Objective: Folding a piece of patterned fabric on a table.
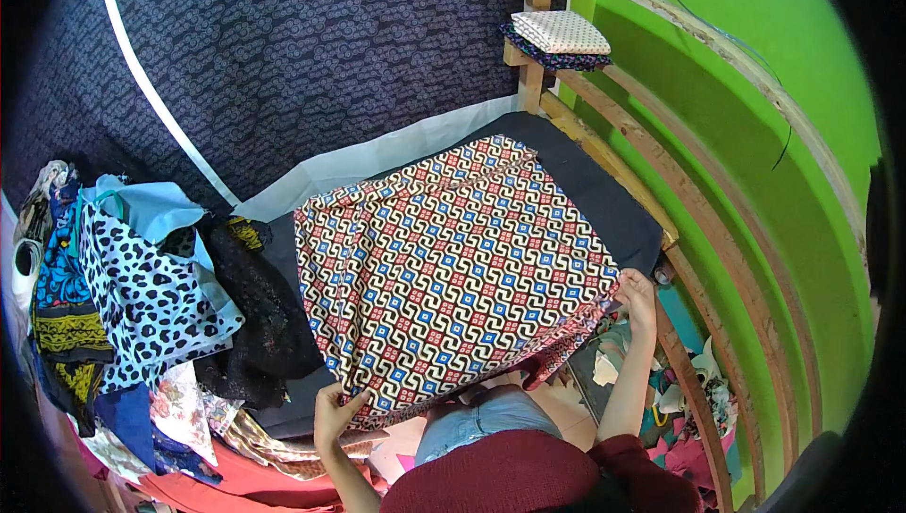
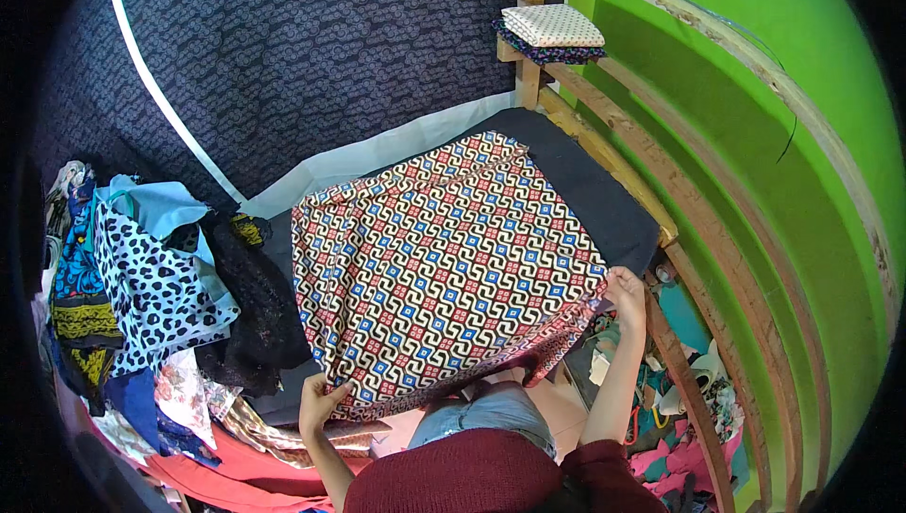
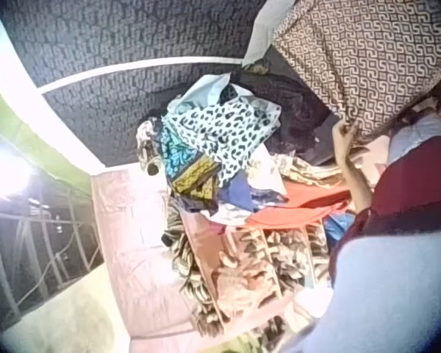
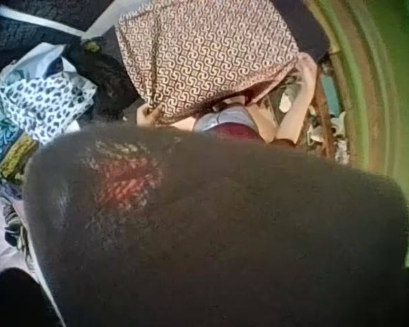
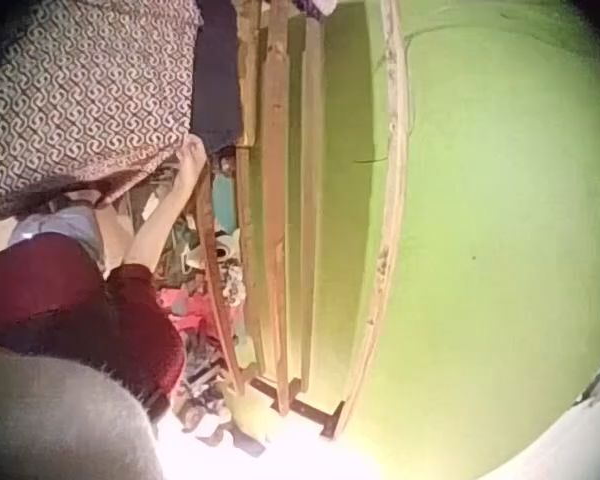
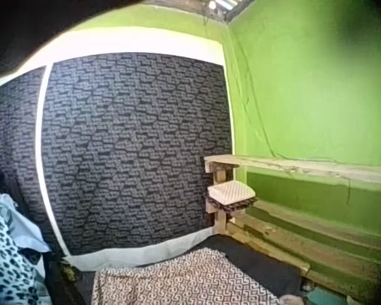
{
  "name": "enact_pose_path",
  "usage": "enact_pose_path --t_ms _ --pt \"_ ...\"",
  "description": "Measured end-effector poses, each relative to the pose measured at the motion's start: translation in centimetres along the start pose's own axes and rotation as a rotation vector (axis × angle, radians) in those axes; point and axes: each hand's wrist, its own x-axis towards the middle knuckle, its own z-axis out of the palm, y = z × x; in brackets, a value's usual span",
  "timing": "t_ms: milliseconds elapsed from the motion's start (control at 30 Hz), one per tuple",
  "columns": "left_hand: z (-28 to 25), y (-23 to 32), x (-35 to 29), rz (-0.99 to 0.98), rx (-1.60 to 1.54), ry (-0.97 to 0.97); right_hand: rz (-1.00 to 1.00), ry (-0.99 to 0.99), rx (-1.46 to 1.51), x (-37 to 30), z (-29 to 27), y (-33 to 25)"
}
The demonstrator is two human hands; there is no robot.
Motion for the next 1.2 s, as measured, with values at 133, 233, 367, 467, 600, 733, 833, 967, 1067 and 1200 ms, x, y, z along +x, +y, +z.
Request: enact_pose_path --t_ms 133,233,367,467,600,733,833,967,1067,1200 --pt "2.2 1.9 0.3 0.203 0.214 0.222 -0.021 0.03 -0.254 0.2 -0.4 1.7" --pt "3.4 2.5 0.6 0.087 0.304 0.332 -0.11 0.123 -0.538 0.9 -1.8 2.0" --pt "4.6 2.9 0.8 0.296 0.445 0.534 -0.09 0.036 -0.619 1.5 -1.9 0.4" --pt "4.9 2.5 0.7 0.342 0.526 0.533 -0.01 -0.012 -0.679 1.9 -1.3 -0.5" --pt "5.2 3.2 0.7 0.443 0.709 0.359 0.011 -0.064 -0.465 1.7 -0.1 -1.5" --pt "6.6 2.5 0.3 0.295 0.967 0.327 -0.009 -0.06 -0.279 3.1 -2.4 1.4" --pt "7.9 2.0 0.1 0.231 1.117 0.334 -0.003 -0.027 -0.302 3.1 -2.0 2.0" --pt "9.4 2.4 0.1 0.224 1.202 0.335 -0.053 0.002 -0.37 3.7 -1.9 2.3" --pt "9.7 1.8 0.2 0.247 1.154 0.364 -0.025 -0.026 -0.38 4.1 -2.1 2.6" --pt "9.4 1.7 -0.9 0.212 0.857 0.376 -0.005 -0.014 -0.324 4.0 -1.8 2.8"
